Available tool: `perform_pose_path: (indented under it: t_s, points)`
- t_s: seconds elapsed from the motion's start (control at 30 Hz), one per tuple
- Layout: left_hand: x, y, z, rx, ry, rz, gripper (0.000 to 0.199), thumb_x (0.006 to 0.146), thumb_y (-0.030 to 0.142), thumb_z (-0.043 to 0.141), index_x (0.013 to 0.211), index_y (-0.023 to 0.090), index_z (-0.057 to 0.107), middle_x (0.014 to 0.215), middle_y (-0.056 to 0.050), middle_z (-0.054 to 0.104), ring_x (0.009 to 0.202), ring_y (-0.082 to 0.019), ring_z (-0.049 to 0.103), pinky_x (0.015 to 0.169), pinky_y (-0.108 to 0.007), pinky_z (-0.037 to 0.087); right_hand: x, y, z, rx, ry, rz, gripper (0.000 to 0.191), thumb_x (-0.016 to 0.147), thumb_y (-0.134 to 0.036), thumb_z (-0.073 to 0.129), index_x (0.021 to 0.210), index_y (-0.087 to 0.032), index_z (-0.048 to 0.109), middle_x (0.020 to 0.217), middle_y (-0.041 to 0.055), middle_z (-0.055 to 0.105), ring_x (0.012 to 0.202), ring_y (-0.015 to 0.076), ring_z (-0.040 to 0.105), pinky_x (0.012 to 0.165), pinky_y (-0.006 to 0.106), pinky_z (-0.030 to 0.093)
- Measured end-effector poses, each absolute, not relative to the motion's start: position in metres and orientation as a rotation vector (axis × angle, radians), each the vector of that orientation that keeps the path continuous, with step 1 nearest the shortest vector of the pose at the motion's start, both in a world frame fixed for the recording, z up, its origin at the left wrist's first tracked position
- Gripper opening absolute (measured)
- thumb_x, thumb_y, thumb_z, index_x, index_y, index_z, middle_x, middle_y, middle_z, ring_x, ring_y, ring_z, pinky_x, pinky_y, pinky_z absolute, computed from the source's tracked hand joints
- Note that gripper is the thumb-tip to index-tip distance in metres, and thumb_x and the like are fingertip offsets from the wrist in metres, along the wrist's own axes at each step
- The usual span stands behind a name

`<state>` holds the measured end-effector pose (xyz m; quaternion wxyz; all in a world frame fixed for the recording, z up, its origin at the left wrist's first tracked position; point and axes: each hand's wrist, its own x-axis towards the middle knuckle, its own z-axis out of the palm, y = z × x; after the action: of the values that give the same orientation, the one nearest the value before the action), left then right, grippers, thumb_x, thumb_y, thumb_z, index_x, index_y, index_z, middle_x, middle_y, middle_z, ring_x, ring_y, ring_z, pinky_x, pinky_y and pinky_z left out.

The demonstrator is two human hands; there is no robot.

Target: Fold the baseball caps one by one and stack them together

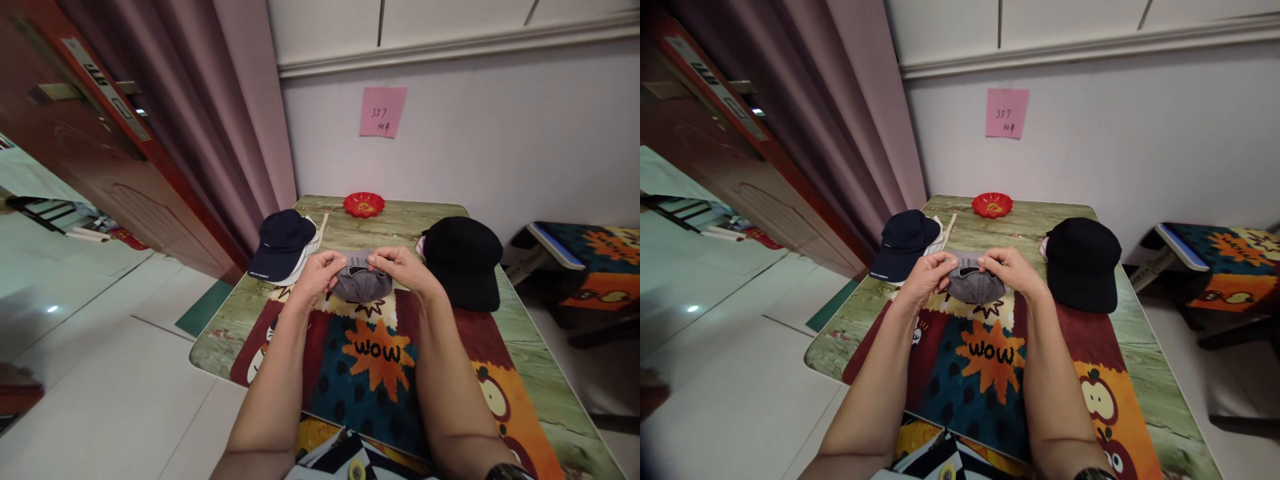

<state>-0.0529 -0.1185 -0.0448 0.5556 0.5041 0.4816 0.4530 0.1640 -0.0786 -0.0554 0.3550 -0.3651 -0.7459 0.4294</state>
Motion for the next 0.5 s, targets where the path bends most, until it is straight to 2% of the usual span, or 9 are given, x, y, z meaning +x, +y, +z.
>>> perform_pose_path:
  t_s: [0.1, 0.17, 0.23, 0.3, 0.37, 0.43, 0.5]
  points:
    - [-0.052, -0.117, -0.045, 1.183, 1.139, 1.11, 0.039, 0.069, 0.049, 0.079, 0.077, 0.015, 0.062, 0.045, 0.009, 0.043, 0.033, -0.003, 0.032, 0.036, -0.017, 0.018, 0.166, -0.078, -0.055, -0.983, -1.935, 1.101, 0.045, 0.09, -0.055, 0.059, 0.073, -0.015, 0.069, 0.061, -0.0025, 0.053, 0.058, 0.0107, 0.041, 0.057, 0.025, 0.031]
    - [-0.052, -0.116, -0.048, 1.182, 1.126, 1.14, 0.038, 0.071, 0.05, 0.077, 0.078, 0.016, 0.062, 0.046, 0.009, 0.044, 0.034, -0.004, 0.033, 0.036, -0.018, 0.02, 0.168, -0.078, -0.055, -0.988, -1.923, 1.13, 0.042, 0.088, -0.056, 0.062, 0.076, -0.016, 0.07, 0.066, -0.0014, 0.058, 0.061, 0.0118, 0.046, 0.059, 0.025, 0.035]
    - [-0.053, -0.115, -0.051, 1.174, 1.114, 1.17, 0.037, 0.073, 0.05, 0.076, 0.082, 0.017, 0.062, 0.045, 0.008, 0.046, 0.034, -0.006, 0.035, 0.036, -0.019, 0.022, 0.172, -0.077, -0.056, -0.975, -1.931, 1.191, 0.038, 0.08, -0.054, 0.073, 0.088, -0.017, 0.072, 0.079, 0.0002, 0.065, 0.071, 0.0146, 0.055, 0.065, 0.025, 0.041]
    - [-0.056, -0.114, -0.054, 1.162, 1.115, 1.183, 0.036, 0.075, 0.051, 0.075, 0.085, 0.018, 0.062, 0.045, 0.008, 0.046, 0.035, -0.007, 0.035, 0.036, -0.019, 0.023, 0.177, -0.075, -0.058, -0.978, -1.988, 1.266, 0.045, 0.069, -0.051, 0.083, 0.1, -0.019, 0.073, 0.09, 0.0008, 0.07, 0.08, 0.0178, 0.061, 0.07, 0.026, 0.046]
    - [-0.058, -0.113, -0.055, 1.19, 1.142, 1.168, 0.034, 0.077, 0.05, 0.073, 0.087, 0.018, 0.064, 0.047, 0.007, 0.046, 0.037, -0.007, 0.035, 0.038, -0.02, 0.023, 0.179, -0.074, -0.06, -0.998, -2.068, 1.318, 0.046, 0.065, -0.049, 0.086, 0.099, -0.019, 0.074, 0.089, 0.0006, 0.071, 0.08, 0.0193, 0.063, 0.07, 0.027, 0.048]
    - [-0.06, -0.112, -0.054, 1.32, 1.206, 1.184, 0.031, 0.079, 0.048, 0.071, 0.086, 0.018, 0.068, 0.056, 0.004, 0.054, 0.046, -0.008, 0.044, 0.045, -0.02, 0.031, 0.179, -0.072, -0.062, -1.01, -2.104, 1.315, 0.04, 0.071, -0.052, 0.081, 0.091, -0.018, 0.076, 0.083, 0.0005, 0.071, 0.076, 0.0193, 0.063, 0.069, 0.027, 0.049]
    - [-0.062, -0.112, -0.05, 1.534, 1.3, 1.251, 0.026, 0.079, 0.043, 0.072, 0.082, 0.018, 0.071, 0.079, -0.003, 0.067, 0.072, -0.014, 0.06, 0.061, -0.023, 0.044, 0.177, -0.073, -0.061, -0.977, -2.076, 1.301, 0.038, 0.079, -0.053, 0.074, 0.09, -0.018, 0.077, 0.083, 0.001, 0.072, 0.077, 0.0197, 0.063, 0.071, 0.028, 0.049]
